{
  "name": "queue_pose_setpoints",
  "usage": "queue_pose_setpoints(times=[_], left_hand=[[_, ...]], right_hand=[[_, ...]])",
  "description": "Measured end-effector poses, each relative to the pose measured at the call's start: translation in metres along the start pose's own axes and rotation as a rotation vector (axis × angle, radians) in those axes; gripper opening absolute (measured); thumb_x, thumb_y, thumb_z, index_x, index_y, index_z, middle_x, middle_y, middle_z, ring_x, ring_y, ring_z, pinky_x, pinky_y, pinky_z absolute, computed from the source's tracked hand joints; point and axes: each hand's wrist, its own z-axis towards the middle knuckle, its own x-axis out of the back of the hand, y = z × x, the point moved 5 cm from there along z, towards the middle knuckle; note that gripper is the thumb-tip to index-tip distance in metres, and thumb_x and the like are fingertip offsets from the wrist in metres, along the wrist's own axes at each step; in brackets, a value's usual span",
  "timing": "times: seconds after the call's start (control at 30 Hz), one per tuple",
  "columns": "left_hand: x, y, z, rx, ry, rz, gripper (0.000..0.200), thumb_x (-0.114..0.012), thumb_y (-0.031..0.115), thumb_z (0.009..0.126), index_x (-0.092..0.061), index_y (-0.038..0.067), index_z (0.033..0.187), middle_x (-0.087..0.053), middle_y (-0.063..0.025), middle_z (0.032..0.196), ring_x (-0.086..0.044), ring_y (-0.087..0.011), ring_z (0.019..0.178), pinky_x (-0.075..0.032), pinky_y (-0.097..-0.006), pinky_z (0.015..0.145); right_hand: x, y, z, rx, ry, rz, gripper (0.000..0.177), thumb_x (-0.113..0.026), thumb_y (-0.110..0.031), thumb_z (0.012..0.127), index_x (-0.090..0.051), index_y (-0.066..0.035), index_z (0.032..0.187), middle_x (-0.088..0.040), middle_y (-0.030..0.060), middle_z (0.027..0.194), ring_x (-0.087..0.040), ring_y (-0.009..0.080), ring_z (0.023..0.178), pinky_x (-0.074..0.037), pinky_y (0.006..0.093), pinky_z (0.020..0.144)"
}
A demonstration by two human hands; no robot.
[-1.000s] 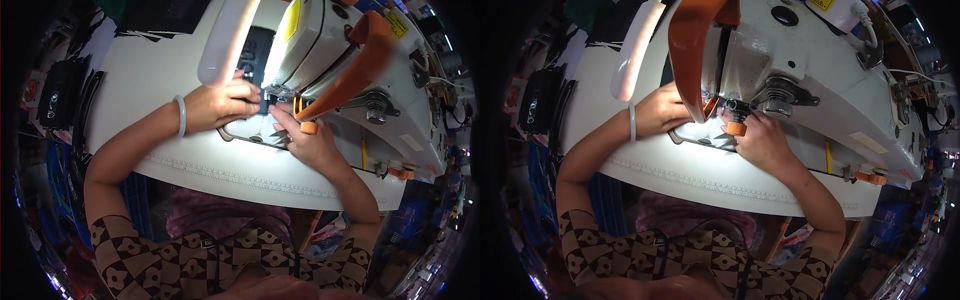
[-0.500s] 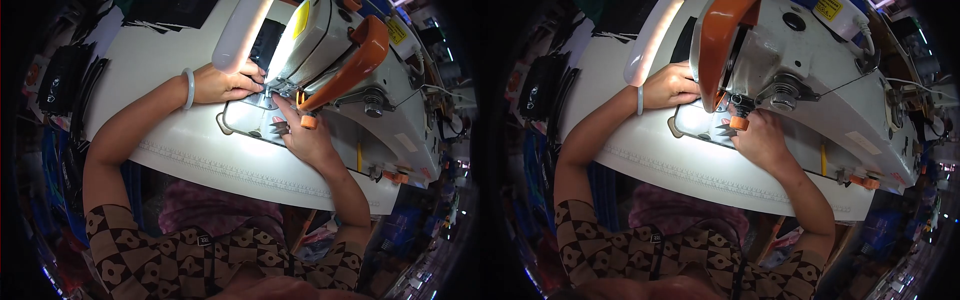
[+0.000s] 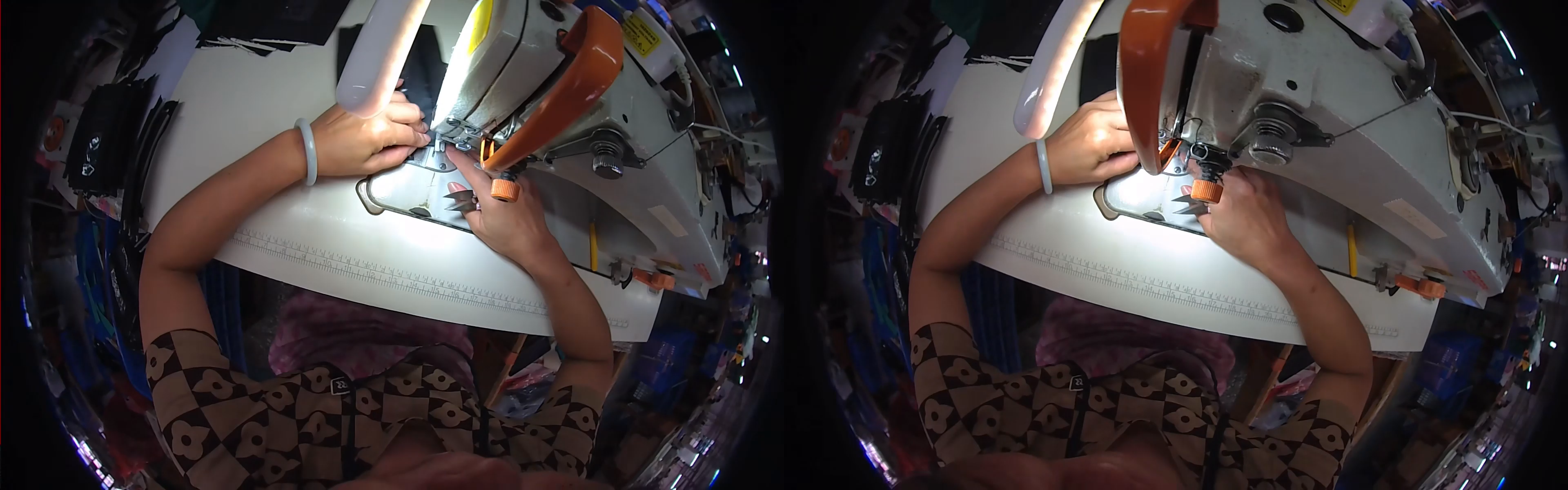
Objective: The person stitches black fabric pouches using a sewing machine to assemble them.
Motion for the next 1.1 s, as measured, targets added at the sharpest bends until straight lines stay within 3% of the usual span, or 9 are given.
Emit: queue_pose_setpoints(times=[0.47, 0.67, 0.7, 0.73, 0.77, 0.9, 0.97, 1.07, 1.1], left_hand=[[-0.022, 0.055, -0.021, 0.259, 0.09, -0.046, 0.041, -0.071, 0.013, 0.091, -0.063, 0.002, 0.13, -0.057, -0.0188, 0.131, -0.055, -0.0362, 0.127, -0.042, -0.0495, 0.113], [-0.02, 0.054, -0.016, 0.232, 0.041, -0.014, 0.04, -0.07, 0.014, 0.093, -0.062, 0.0, 0.13, -0.056, -0.0183, 0.135, -0.053, -0.0357, 0.132, -0.041, -0.0498, 0.114], [-0.021, 0.055, -0.016, 0.234, 0.039, -0.02, 0.04, -0.069, 0.014, 0.093, -0.062, 0.0, 0.13, -0.056, -0.0183, 0.135, -0.053, -0.0356, 0.131, -0.041, -0.0498, 0.114], [-0.021, 0.055, -0.017, 0.241, 0.043, -0.022, 0.04, -0.069, 0.014, 0.093, -0.062, 0.0, 0.13, -0.056, -0.0183, 0.135, -0.053, -0.0356, 0.131, -0.041, -0.0498, 0.114], [-0.021, 0.055, -0.016, 0.244, 0.038, -0.038, 0.04, -0.069, 0.014, 0.093, -0.062, 0.0, 0.13, -0.056, -0.0182, 0.135, -0.053, -0.0354, 0.131, -0.041, -0.05, 0.114], [-0.018, 0.053, -0.016, 0.235, 0.04, -0.051, 0.04, -0.069, 0.013, 0.093, -0.062, 0.001, 0.13, -0.057, -0.0178, 0.133, -0.053, -0.035, 0.13, -0.041, -0.0498, 0.113], [-0.018, 0.051, -0.017, 0.213, 0.048, -0.032, 0.041, -0.07, 0.012, 0.092, -0.062, 0.001, 0.131, -0.057, -0.0176, 0.133, -0.053, -0.0347, 0.128, -0.043, -0.0487, 0.112], [-0.015, 0.049, -0.018, 0.206, 0.046, -0.052, 0.041, -0.07, 0.011, 0.092, -0.062, 0.001, 0.13, -0.057, -0.0173, 0.133, -0.054, -0.0348, 0.127, -0.044, -0.0469, 0.11], [-0.015, 0.048, -0.018, 0.198, 0.041, -0.065, 0.041, -0.07, 0.011, 0.091, -0.062, 0.001, 0.13, -0.057, -0.0171, 0.132, -0.054, -0.0348, 0.126, -0.045, -0.046, 0.109]], right_hand=[[0.009, 0.002, -0.017, 0.259, 0.183, 0.092, 0.066, -0.069, 0.005, 0.073, -0.067, -0.022, 0.134, -0.071, 0.0097, 0.118, -0.07, 0.0299, 0.096, -0.057, 0.0408, 0.08], [0.074, -0.004, -0.091, 0.452, 0.389, -0.286, 0.025, -0.07, -0.006, 0.083, -0.074, -0.01, 0.108, -0.068, 0.0034, 0.083, -0.064, 0.0282, 0.074, -0.052, 0.0406, 0.073], [0.107, 0.025, -0.125, 0.24, 0.346, -0.627, 0.023, -0.073, -0.027, 0.092, -0.066, -0.008, 0.081, -0.06, 0.0074, 0.072, -0.062, 0.0255, 0.065, -0.051, 0.0439, 0.069], [0.152, 0.065, -0.162, 0.367, 0.816, 0.073, 0.031, -0.068, -0.025, 0.099, -0.064, -0.003, 0.077, -0.069, 0.0146, 0.08, -0.064, 0.0268, 0.065, -0.054, 0.0439, 0.075], [0.203, 0.131, -0.208, -0.067, 1.332, -0.256, 0.039, -0.061, -0.028, 0.103, -0.067, 0.003, 0.081, -0.073, 0.0206, 0.088, -0.068, 0.027, 0.069, -0.056, 0.044, 0.08], [0.324, 0.268, -0.26, -0.489, 1.226, -1.001, 0.027, -0.063, -0.023, 0.101, -0.071, -0.001, 0.088, -0.069, 0.022, 0.08, -0.062, 0.043, 0.068, -0.048, 0.0528, 0.063], [0.339, 0.432, -0.287, -0.817, 0.337, -0.621, 0.036, -0.05, -0.023, 0.109, -0.072, 0.005, 0.11, -0.073, 0.0158, 0.094, -0.07, 0.0239, 0.088, -0.057, 0.0395, 0.084], [0.282, 0.42, -0.303, -0.973, 0.816, 0.731, 0.041, -0.049, -0.029, 0.11, -0.069, 0.005, 0.12, -0.073, 0.0135, 0.101, -0.07, 0.026, 0.094, -0.056, 0.0397, 0.085], [0.274, 0.437, -0.324, -0.834, 0.965, 0.564, 0.046, -0.05, -0.035, 0.109, -0.068, 0.005, 0.122, -0.073, 0.0125, 0.103, -0.07, 0.0264, 0.095, -0.056, 0.0393, 0.086]])
